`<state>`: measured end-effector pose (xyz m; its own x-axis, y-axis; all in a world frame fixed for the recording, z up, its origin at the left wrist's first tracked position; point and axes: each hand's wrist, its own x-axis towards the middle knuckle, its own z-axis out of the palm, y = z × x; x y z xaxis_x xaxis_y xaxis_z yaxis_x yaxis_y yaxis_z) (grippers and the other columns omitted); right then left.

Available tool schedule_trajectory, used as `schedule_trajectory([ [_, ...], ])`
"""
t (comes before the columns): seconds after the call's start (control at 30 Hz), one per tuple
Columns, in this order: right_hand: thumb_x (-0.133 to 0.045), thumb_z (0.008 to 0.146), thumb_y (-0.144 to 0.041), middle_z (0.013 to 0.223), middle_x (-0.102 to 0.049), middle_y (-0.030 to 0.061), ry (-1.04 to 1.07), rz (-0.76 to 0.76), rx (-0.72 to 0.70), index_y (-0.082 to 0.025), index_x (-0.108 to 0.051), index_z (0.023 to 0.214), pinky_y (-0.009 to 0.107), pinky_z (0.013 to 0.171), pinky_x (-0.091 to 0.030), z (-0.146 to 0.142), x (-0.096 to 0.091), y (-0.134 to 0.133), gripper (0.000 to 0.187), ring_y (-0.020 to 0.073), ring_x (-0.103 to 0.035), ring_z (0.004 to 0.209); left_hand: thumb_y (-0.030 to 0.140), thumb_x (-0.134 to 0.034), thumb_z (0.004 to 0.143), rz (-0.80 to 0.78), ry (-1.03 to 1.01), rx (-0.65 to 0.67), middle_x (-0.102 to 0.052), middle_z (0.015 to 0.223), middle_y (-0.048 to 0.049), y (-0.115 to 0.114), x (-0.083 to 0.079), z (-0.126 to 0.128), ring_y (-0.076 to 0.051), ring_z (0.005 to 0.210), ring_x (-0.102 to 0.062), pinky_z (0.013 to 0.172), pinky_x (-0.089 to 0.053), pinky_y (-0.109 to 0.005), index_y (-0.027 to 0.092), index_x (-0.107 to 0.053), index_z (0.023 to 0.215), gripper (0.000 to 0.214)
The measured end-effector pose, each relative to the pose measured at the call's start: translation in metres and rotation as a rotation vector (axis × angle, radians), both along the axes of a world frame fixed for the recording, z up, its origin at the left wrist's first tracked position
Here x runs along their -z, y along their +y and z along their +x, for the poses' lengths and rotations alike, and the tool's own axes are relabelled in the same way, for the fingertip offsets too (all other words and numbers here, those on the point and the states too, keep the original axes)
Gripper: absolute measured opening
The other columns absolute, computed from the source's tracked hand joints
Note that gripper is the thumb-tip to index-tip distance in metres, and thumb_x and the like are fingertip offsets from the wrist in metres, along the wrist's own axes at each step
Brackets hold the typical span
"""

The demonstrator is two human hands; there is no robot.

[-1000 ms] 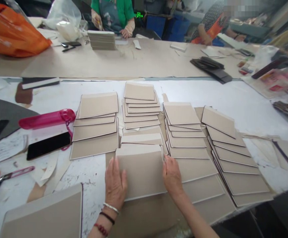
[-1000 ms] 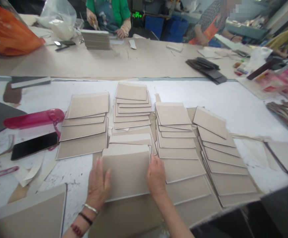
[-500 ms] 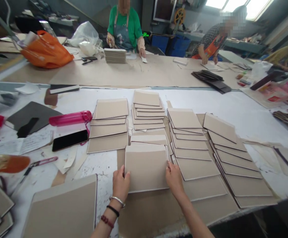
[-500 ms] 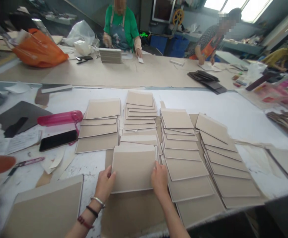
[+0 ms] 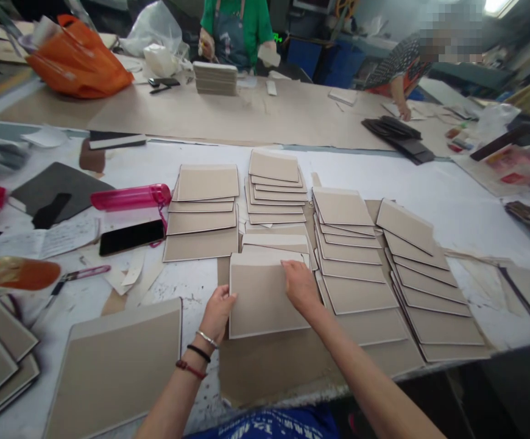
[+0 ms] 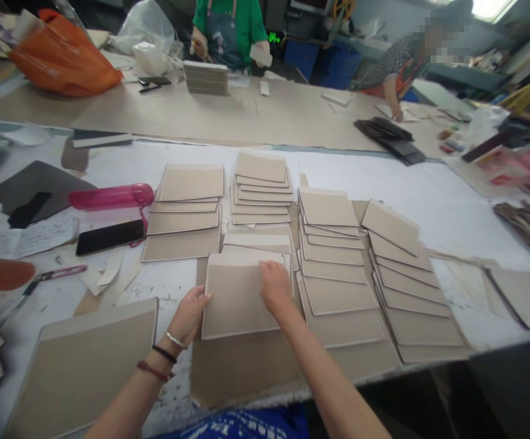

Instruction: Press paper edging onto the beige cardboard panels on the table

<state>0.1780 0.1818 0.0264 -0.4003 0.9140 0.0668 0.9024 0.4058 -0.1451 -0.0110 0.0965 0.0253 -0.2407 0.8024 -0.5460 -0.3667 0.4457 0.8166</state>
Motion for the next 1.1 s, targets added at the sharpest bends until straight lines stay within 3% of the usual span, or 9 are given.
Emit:
schedule_trajectory([
  [0.13, -0.044, 0.079, -0.008, 0.102, -0.057, 0.0094, -0.095, -0.119, -0.072, -0.018, -0.059, 0.101, 0.032, 0.075, -0.037, -0.020, -0.002, 0.010, 0.028, 0.0228, -0.046, 0.094, 0.034, -0.073, 0.051, -0.007, -0.138, 0.005, -0.065, 0.073, -0.0040, 0.003, 0.006, -0.003, -0.020, 0.072, -0.061, 0.072, -0.048, -0.035, 0.012, -0.053, 0.090, 0.049],
  [0.3, -0.044, 0.079, -0.007, 0.102, -0.054, 0.0107, -0.109, -0.179, -0.035, -0.016, -0.058, 0.098, 0.033, 0.073, -0.036, -0.026, -0.002, 0.015, 0.025, 0.0240, -0.045, 0.093, 0.030, -0.074, 0.050, -0.039, -0.130, -0.027, -0.065, 0.073, -0.0018, 0.004, 0.016, -0.005, -0.018, 0.073, -0.061, 0.075, -0.048, -0.033, 0.013, -0.054, 0.085, 0.044],
  [0.47, -0.042, 0.081, -0.007, 0.100, -0.055, 0.0103, -0.050, -0.210, -0.007, -0.016, -0.058, 0.096, 0.033, 0.074, -0.037, -0.026, -0.002, 0.020, 0.025, 0.0242, -0.045, 0.094, 0.029, -0.074, 0.051, -0.052, -0.129, -0.018, -0.065, 0.072, -0.0016, 0.004, 0.015, -0.004, -0.018, 0.071, -0.061, 0.075, -0.048, -0.034, 0.012, -0.055, 0.086, 0.044],
  [0.6, -0.039, 0.083, -0.010, 0.102, -0.056, 0.0111, 0.129, -0.118, 0.050, -0.013, -0.056, 0.103, 0.033, 0.085, -0.036, 0.002, -0.005, 0.016, 0.026, 0.0224, -0.045, 0.098, 0.028, -0.074, 0.054, -0.056, -0.140, 0.003, -0.066, 0.074, -0.0032, 0.004, 0.013, -0.008, -0.019, 0.074, -0.062, 0.077, -0.049, -0.036, 0.012, -0.055, 0.089, 0.043],
  [0.73, -0.040, 0.084, -0.021, 0.105, -0.056, 0.0163, 0.331, -0.041, 0.308, -0.007, -0.054, 0.106, 0.036, 0.092, -0.035, 0.049, -0.010, -0.007, 0.030, 0.0239, -0.046, 0.103, 0.023, -0.072, 0.056, -0.093, -0.209, 0.021, -0.067, 0.078, -0.0050, 0.003, 0.010, -0.017, -0.019, 0.075, -0.063, 0.076, -0.052, -0.036, 0.011, -0.055, 0.093, 0.042],
  [0.8, -0.041, 0.084, -0.033, 0.100, -0.058, 0.0155, 0.462, -0.162, 0.437, -0.007, -0.054, 0.105, 0.038, 0.088, -0.039, 0.064, -0.014, -0.025, 0.036, 0.0244, -0.050, 0.096, 0.020, -0.071, 0.058, -0.099, -0.255, 0.028, -0.068, 0.081, -0.0057, 0.002, 0.006, -0.022, -0.020, 0.077, -0.064, 0.077, -0.052, -0.036, 0.012, -0.055, 0.094, 0.040],
  [0.97, -0.033, 0.084, -0.058, 0.083, -0.065, 0.0074, 0.994, -0.899, 0.555, -0.016, -0.060, 0.095, 0.031, 0.061, -0.050, 0.064, -0.038, -0.064, 0.051, 0.0206, -0.059, 0.075, 0.014, -0.069, 0.061, -0.074, -0.309, 0.042, -0.068, 0.086, -0.0068, -0.001, -0.009, -0.025, -0.021, 0.084, -0.064, 0.080, -0.053, -0.035, 0.013, -0.056, 0.094, 0.035],
  [1.03, -0.035, 0.085, -0.056, 0.083, -0.066, 0.0063, 1.176, -1.022, 0.617, -0.017, -0.059, 0.098, 0.028, 0.053, -0.050, 0.058, -0.051, -0.074, 0.047, 0.0190, -0.059, 0.072, 0.013, -0.068, 0.063, -0.058, -0.318, 0.043, -0.068, 0.087, -0.0068, -0.003, -0.017, -0.024, -0.020, 0.084, -0.064, 0.080, -0.053, -0.034, 0.013, -0.056, 0.095, 0.035],
  [1.1, -0.038, 0.086, -0.051, 0.083, -0.066, 0.0060, 1.276, -1.018, 0.662, -0.016, -0.059, 0.100, 0.026, 0.048, -0.051, 0.053, -0.063, -0.081, 0.043, 0.0176, -0.059, 0.070, 0.013, -0.067, 0.064, -0.038, -0.330, 0.042, -0.068, 0.089, -0.0067, -0.006, -0.023, -0.023, -0.020, 0.085, -0.064, 0.080, -0.053, -0.033, 0.014, -0.055, 0.097, 0.035],
])
